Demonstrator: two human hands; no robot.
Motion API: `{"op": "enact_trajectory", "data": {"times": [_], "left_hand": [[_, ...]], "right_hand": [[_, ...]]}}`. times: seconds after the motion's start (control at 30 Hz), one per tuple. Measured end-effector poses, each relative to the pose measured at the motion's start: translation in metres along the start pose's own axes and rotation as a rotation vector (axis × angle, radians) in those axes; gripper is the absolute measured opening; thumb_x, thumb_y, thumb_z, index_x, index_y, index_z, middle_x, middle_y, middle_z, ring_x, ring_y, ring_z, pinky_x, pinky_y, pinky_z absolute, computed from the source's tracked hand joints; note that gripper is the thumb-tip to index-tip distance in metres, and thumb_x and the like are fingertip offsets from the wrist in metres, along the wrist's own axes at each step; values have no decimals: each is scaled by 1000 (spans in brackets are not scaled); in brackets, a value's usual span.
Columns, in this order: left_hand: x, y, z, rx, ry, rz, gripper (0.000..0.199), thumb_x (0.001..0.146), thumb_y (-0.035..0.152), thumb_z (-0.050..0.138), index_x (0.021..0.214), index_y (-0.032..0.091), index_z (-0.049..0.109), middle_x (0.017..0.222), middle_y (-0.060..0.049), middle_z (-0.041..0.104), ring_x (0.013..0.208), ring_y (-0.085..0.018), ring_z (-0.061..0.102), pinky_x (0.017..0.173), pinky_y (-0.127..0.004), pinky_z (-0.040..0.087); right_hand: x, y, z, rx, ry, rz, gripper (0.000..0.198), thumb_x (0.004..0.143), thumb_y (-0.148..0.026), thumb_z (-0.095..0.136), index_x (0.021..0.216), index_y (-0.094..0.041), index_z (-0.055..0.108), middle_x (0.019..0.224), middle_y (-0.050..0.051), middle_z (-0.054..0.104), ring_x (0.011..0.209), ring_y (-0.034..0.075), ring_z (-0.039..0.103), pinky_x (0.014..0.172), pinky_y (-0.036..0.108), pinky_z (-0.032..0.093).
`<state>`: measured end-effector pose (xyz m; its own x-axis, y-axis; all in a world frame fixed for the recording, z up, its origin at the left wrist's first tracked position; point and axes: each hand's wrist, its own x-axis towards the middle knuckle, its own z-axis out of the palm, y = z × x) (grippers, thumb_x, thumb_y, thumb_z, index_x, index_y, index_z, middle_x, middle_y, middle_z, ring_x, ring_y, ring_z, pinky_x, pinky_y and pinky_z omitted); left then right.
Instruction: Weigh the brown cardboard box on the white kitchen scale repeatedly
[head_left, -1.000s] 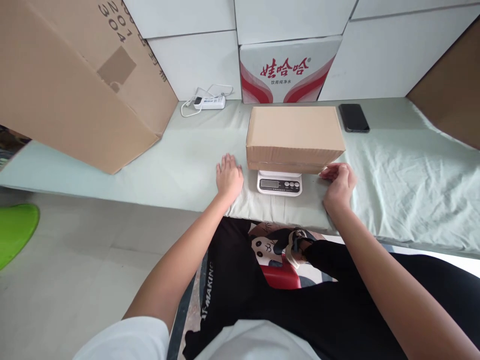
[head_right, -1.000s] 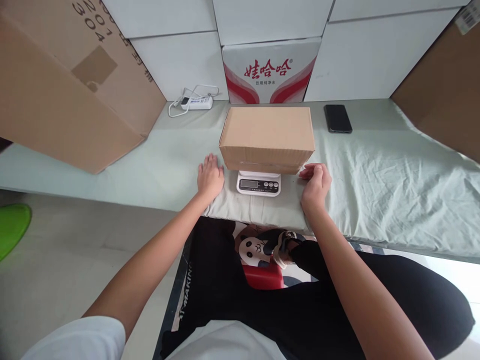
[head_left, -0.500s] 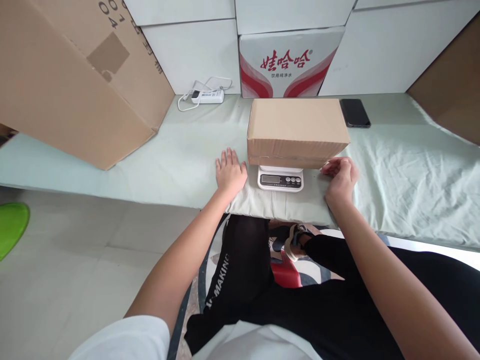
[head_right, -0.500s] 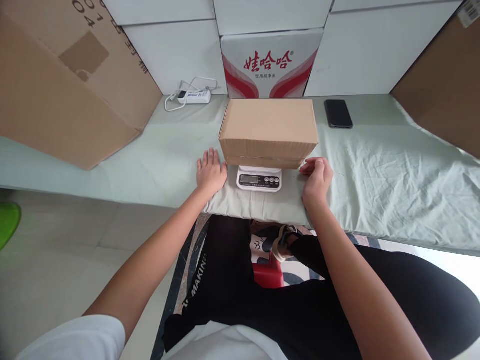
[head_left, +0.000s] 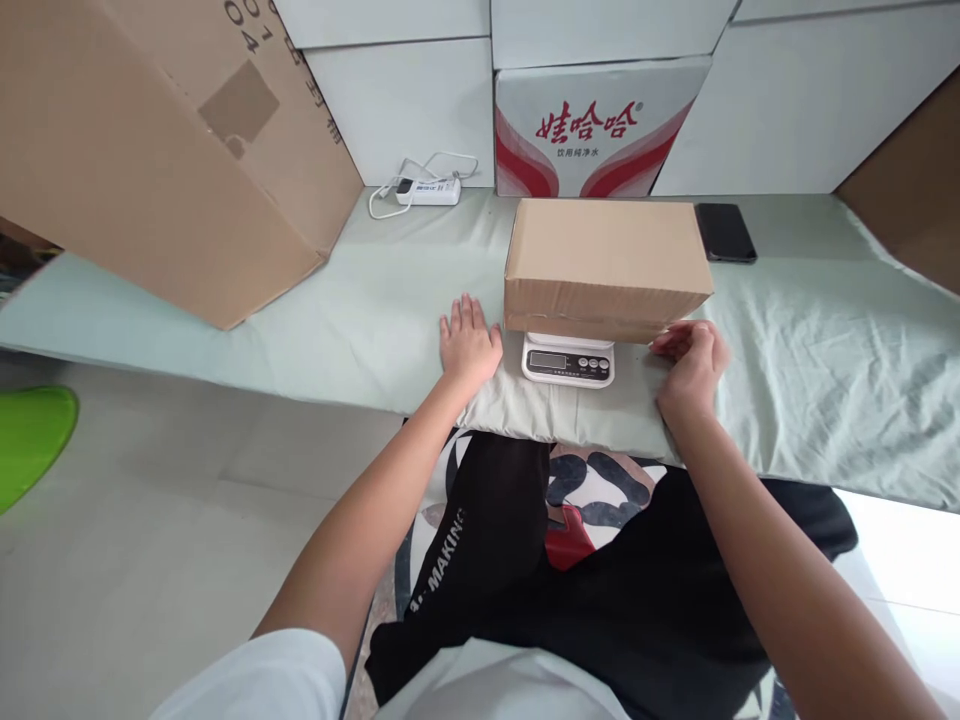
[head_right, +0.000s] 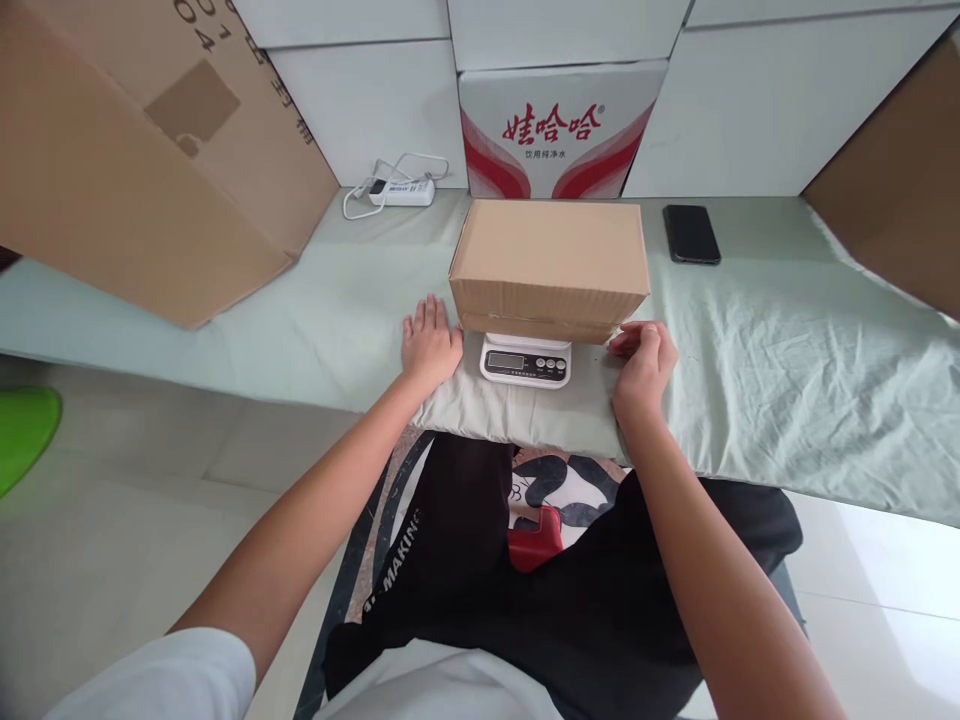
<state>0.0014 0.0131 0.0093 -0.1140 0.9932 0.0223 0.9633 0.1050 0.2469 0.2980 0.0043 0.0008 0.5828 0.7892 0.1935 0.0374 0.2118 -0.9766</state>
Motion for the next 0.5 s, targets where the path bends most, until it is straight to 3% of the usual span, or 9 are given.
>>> {"op": "enact_trajectory", "data": {"times": [0.5], "left_hand": [[0, 0, 0, -99, 26, 5, 75, 107, 34, 34, 175, 2, 36, 190, -23, 28, 181, -38, 27, 148, -65, 22]], "right_hand": [[2, 2, 0, 7, -21, 11, 27, 93, -41, 56, 73, -31, 72, 64, 0, 65, 58, 20, 60, 65, 38, 51]]}}
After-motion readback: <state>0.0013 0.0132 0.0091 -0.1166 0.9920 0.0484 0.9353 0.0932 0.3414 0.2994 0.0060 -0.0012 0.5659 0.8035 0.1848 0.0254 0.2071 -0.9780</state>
